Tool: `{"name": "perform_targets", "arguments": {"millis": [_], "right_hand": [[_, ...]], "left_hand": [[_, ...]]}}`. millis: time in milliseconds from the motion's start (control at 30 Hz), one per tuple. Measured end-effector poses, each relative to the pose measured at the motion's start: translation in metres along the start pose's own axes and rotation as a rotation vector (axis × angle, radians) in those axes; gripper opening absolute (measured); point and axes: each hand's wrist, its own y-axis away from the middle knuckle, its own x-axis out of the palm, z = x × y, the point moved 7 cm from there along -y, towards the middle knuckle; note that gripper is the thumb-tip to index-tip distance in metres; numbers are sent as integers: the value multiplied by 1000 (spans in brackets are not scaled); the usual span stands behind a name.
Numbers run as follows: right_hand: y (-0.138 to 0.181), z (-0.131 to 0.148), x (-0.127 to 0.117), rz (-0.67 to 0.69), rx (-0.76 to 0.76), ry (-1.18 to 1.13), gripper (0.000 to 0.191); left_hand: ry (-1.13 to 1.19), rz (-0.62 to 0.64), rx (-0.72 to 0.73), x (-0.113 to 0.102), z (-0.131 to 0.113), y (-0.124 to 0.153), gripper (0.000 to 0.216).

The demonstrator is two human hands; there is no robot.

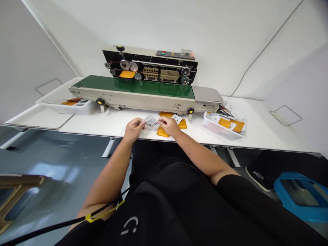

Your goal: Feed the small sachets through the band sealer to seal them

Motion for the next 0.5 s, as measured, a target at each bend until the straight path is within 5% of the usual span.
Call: {"name": "perform_targets", "arguments": {"millis": [200,500], "right_hand": [[4,-2,-2,3,42,-183,27],[-12,11,4,103,119,-468,37]], "left_hand": [[153,113,-71,7,0,-1,49],[123,372,69,23,-10,2,65]]}}
